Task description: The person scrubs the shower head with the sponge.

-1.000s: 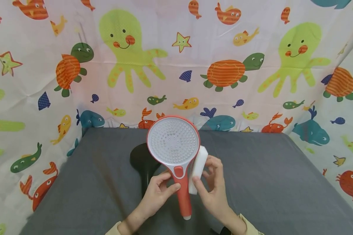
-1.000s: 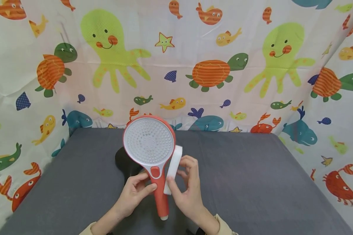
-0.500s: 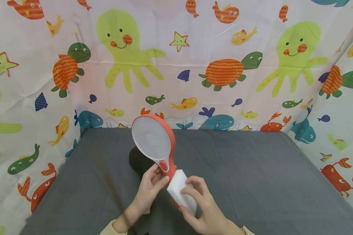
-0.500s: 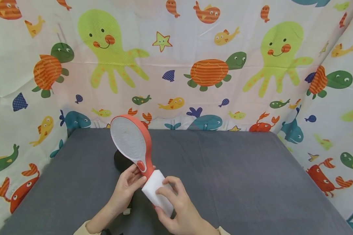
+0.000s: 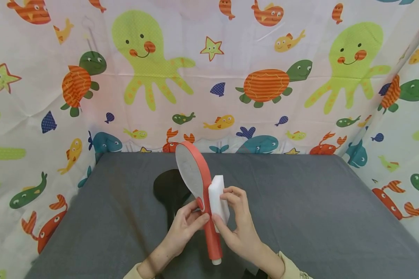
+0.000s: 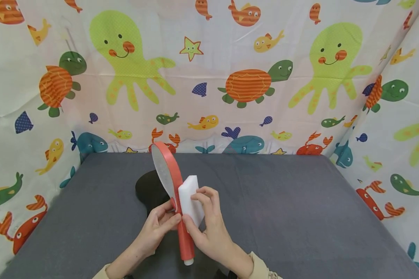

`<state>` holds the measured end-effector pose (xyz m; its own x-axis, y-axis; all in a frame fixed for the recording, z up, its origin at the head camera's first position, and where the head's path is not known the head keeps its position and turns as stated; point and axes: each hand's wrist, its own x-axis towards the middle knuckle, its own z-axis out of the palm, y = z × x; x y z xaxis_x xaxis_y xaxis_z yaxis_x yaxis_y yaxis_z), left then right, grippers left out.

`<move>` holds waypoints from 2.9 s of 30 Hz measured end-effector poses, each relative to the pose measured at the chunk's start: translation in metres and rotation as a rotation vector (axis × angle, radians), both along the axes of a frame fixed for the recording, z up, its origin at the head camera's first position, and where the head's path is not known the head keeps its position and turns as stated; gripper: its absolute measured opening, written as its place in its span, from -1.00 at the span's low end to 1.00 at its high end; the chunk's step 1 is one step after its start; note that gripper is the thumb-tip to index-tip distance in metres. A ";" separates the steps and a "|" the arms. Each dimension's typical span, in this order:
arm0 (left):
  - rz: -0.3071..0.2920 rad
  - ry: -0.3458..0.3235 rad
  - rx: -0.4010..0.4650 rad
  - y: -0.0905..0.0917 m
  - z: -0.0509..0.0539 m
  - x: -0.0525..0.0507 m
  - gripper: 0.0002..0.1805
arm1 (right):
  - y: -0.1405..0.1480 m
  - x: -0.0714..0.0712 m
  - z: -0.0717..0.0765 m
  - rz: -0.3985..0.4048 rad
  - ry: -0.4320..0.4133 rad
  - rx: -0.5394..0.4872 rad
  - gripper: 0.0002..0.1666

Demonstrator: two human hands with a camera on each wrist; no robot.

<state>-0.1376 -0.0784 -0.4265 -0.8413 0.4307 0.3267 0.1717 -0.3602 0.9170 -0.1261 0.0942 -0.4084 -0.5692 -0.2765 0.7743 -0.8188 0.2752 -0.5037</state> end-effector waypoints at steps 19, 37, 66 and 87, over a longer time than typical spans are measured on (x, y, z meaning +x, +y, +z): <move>0.075 0.097 0.124 -0.013 0.007 -0.010 -0.62 | 0.012 0.011 -0.016 0.071 0.311 0.317 -0.70; 0.011 0.083 0.166 -0.015 0.012 -0.008 -0.61 | 0.012 0.021 -0.025 0.093 0.422 0.432 -0.74; 0.035 0.039 0.243 -0.018 0.011 -0.008 -0.66 | 0.019 0.017 -0.022 0.220 0.437 0.406 -0.76; 0.002 0.082 0.251 -0.015 0.001 -0.001 -0.65 | 0.008 0.013 -0.019 0.123 0.429 0.372 -0.75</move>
<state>-0.1387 -0.0930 -0.4253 -0.8085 0.3256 0.4902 0.2428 -0.5742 0.7819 -0.1127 0.1026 -0.4270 -0.1727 -0.6180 0.7670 -0.9655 0.2604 -0.0075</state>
